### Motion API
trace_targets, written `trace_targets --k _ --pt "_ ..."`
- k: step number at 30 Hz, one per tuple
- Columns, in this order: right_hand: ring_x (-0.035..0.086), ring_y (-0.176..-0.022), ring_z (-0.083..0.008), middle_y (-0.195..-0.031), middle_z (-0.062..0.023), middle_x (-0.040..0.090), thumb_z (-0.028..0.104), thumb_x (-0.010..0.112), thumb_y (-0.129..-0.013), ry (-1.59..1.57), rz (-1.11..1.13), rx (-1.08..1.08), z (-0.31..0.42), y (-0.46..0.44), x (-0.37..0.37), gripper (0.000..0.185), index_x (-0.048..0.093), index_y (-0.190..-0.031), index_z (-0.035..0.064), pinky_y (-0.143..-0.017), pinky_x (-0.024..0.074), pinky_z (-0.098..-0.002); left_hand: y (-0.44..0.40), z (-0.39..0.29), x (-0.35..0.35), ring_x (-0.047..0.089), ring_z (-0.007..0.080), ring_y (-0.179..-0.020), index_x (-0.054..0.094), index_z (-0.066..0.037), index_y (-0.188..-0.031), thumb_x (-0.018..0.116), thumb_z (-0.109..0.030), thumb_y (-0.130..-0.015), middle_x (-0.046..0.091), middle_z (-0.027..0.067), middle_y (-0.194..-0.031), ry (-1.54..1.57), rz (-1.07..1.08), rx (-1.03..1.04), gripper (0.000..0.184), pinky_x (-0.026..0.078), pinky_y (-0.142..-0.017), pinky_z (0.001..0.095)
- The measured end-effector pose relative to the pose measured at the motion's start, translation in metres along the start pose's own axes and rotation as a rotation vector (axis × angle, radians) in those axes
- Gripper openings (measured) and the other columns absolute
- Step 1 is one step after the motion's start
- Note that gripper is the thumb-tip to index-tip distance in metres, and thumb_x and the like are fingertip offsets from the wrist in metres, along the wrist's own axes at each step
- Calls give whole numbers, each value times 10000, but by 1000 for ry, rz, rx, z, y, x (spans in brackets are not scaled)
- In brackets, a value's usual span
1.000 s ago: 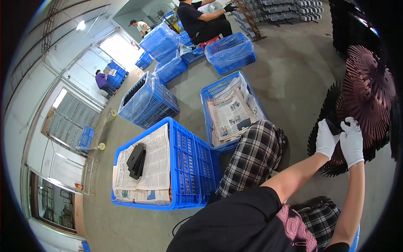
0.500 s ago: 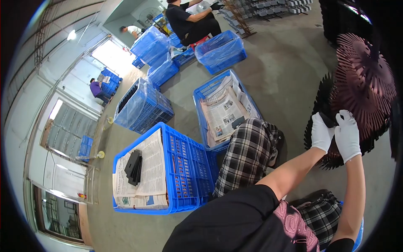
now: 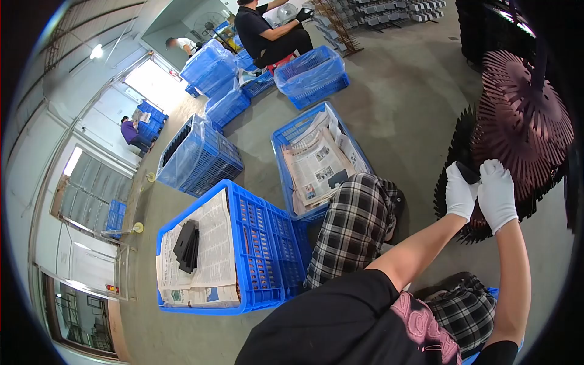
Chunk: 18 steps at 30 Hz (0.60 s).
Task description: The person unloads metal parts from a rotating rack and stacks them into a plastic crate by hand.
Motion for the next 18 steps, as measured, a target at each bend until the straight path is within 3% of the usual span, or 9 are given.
trace_targets --k 4,6,7,11,13,14,16,18 --pt "551 -898 -334 -1032 -132 547 44 591 -704 -63 45 -13 0 -4 -14 260 554 -962 37 -809 472 -386 -7 4 4 619 289 -758 412 -26 -1231 784 -103 -721 632 139 -950 -36 102 -39 635 522 -770 389" --pt "556 -910 -342 -1041 -131 564 75 600 -703 -65 -24 -73 -2 -4 -13 266 561 -964 44 -812 473 -398 -2 13 6 620 276 -745 420 -28 -1168 780 -97 -712 628 132 -921 39 22 110 584 524 -755 396" --pt "587 -822 -339 -972 -125 591 144 599 -733 -140 -164 -124 -1 -5 -25 202 585 -913 54 -755 487 -431 -1 12 1 616 260 -739 428 -28 -1125 768 -79 -709 626 126 -910 24 67 84 540 524 -745 397" --pt "609 -845 -356 -959 -125 619 166 615 -751 -316 -89 -35 -8 -2 -24 219 605 -934 48 -757 495 -446 -4 16 -1 608 249 -739 444 -34 -1106 754 -102 -733 613 129 -910 28 64 78 489 523 -739 381" --pt "627 -942 -340 -1093 -108 649 124 601 -769 -361 -160 -8 -12 8 -34 297 638 -1055 52 -813 505 -419 -10 45 3 584 239 -724 451 -29 -1099 744 -95 -744 589 107 -916 21 -12 255 466 521 -732 365" --pt "629 -981 -330 -1163 -99 656 86 593 -773 -404 -210 -23 -16 14 -33 362 649 -1128 51 -841 505 -401 0 24 -5 568 226 -782 461 -34 -1088 725 -74 -748 564 94 -950 208 18 182 433 504 -781 331" --pt "628 -988 -329 -1167 -96 656 74 586 -772 -446 -167 19 -20 32 -42 372 653 -1138 51 -846 506 -397 -15 55 -8 558 209 -862 453 -46 -1105 697 -34 -751 552 90 -1003 169 -28 327 430 476 -850 307" --pt "627 -1002 -328 -1175 -89 656 50 573 -771 -560 -158 30 -27 45 -61 396 659 -1157 52 -858 507 -388 -14 48 -24 550 196 -903 455 -51 -1137 692 -23 -747 548 91 -1045 271 3 227 457 458 -892 303"
Point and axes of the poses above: each hand's wrist, its own y-axis away from the middle knuckle, its own x-axis out of the palm, z = x × y, the point moved 2 cm from there along -y, towards the middle knuckle
